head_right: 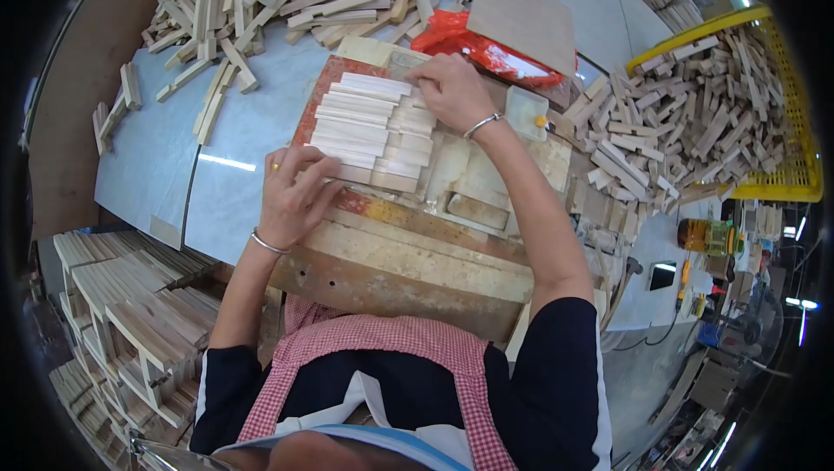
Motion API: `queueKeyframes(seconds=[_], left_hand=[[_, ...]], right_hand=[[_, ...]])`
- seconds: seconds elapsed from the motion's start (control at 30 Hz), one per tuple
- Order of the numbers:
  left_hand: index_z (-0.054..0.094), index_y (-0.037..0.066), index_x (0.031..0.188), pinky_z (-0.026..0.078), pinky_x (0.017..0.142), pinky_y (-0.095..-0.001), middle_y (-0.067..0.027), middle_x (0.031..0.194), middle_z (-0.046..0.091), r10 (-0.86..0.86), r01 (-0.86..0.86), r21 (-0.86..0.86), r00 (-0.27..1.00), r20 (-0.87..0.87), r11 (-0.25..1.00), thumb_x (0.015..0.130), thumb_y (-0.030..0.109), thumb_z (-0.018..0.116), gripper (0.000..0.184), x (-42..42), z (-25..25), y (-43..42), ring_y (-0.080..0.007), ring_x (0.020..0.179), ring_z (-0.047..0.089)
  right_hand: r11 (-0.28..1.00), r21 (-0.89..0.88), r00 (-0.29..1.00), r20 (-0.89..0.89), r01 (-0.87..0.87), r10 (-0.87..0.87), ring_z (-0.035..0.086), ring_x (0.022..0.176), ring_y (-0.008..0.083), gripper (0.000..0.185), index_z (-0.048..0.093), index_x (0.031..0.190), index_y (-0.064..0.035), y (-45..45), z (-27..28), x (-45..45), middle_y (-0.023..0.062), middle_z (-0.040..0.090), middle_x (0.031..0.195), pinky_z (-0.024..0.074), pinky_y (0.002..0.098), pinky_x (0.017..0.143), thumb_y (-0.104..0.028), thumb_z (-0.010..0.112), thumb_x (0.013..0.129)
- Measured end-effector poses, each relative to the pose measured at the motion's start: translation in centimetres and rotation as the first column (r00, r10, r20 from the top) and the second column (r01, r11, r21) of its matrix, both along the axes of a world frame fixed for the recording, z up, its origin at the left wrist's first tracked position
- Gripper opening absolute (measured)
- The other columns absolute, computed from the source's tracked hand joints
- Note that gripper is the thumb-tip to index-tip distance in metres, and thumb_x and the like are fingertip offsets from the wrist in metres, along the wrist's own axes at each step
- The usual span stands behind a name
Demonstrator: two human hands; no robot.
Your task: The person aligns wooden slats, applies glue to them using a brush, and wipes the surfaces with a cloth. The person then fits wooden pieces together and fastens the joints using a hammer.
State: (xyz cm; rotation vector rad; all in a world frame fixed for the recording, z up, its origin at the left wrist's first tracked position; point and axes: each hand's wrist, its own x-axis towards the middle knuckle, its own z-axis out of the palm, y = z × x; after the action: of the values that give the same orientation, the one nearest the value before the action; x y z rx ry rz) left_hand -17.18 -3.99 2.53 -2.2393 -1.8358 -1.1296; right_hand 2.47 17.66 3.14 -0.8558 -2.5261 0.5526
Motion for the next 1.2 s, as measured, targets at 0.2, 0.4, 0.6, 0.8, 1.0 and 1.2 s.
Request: queueKeyframes(seconds=[0.2, 0.4, 0.6, 0.8, 1.0, 1.2], left_hand=[[0.062, 0.004, 0.1, 0.044, 0.081, -0.0387, -0.0116, 0.1, 0.058, 0.366, -0.382, 0.039, 0.906, 0.21, 0.923, 0.077, 0.006, 0.067, 0.024, -8.3, -2.5, 1.3, -0.0314, 0.094, 0.055], [0.063, 0.005, 0.103, 0.045, 0.082, -0.0397, -0.0123, 0.098, 0.06, 0.767, -0.774, 0.102, 0.633, 0.106, 0.625, 0.08, 0.014, 0.065, 0.025, -18.9, -6.7, 1.2, -0.0309, 0.092, 0.056], [0.066, 0.004, 0.102, 0.045, 0.079, -0.0379, -0.0133, 0.094, 0.06, 0.774, -0.734, -0.293, 0.632, 0.039, 0.613, 0.082, 0.026, 0.065, 0.03, -21.1, -7.5, 1.7, -0.0291, 0.091, 0.056], [0.066, 0.003, 0.093, 0.045, 0.074, -0.0384, -0.0121, 0.083, 0.057, 0.737, -0.691, -0.35, 0.676, -0.005, 0.632, 0.082, 0.028, 0.064, 0.028, -20.3, -6.9, 2.4, -0.0273, 0.078, 0.057], [0.064, 0.0, 0.088, 0.047, 0.072, -0.0343, -0.0128, 0.087, 0.063, 0.841, -0.719, -0.456, 0.52, 0.148, 0.525, 0.086, 0.024, 0.061, 0.024, -19.2, -5.5, 1.3, -0.0208, 0.078, 0.06], [0.057, -0.004, 0.102, 0.049, 0.078, -0.0311, -0.0151, 0.1, 0.065, 0.308, -0.283, -0.328, -0.112, 0.945, 0.901, 0.093, 0.012, 0.052, 0.02, -15.5, -3.5, -1.6, -0.0185, 0.087, 0.061]], right_hand=[[0.992, 0.124, 0.999, 0.031, -0.032, 0.029, 0.06, 0.084, 0.0285, 0.021, 0.068, 0.096, -0.0052, 4.1, 1.0, -7.0, 0.0119, 0.063, 0.084, 0.0483, 0.0375, 0.076, -0.009, 0.054, 0.081], [0.852, 0.469, 0.97, 0.178, -0.234, 0.168, 0.058, 0.096, 0.024, 0.034, 0.06, 0.11, -0.0128, 7.0, -0.9, -16.6, 0.0058, 0.061, 0.1, 0.0504, 0.0355, 0.08, -0.008, 0.059, 0.077], [0.719, 0.623, 0.949, 0.26, -0.307, 0.18, 0.059, 0.095, 0.0234, 0.033, 0.057, 0.113, -0.0116, 5.7, -3.6, -21.7, 0.0079, 0.059, 0.098, 0.0531, 0.0342, 0.074, -0.008, 0.054, 0.08], [0.73, 0.611, 0.952, 0.193, -0.307, 0.238, 0.06, 0.088, 0.0252, 0.03, 0.058, 0.109, -0.0136, 5.4, -1.2, -20.3, 0.0095, 0.056, 0.093, 0.0528, 0.0366, 0.07, -0.008, 0.055, 0.08], [0.936, 0.325, 0.948, -0.316, 0.135, -0.027, 0.062, 0.073, 0.0169, 0.019, 0.056, 0.105, -0.0045, 6.9, 3.9, -11.4, 0.0091, 0.061, 0.088, 0.0529, 0.0318, 0.062, -0.008, 0.059, 0.086], [0.715, -0.697, 0.735, -0.455, 0.057, -0.503, 0.064, 0.07, 0.0139, 0.009, 0.054, 0.094, -0.0007, 3.1, 2.0, -2.6, 0.0067, 0.061, 0.086, 0.0545, 0.0262, 0.063, -0.005, 0.059, 0.088]])
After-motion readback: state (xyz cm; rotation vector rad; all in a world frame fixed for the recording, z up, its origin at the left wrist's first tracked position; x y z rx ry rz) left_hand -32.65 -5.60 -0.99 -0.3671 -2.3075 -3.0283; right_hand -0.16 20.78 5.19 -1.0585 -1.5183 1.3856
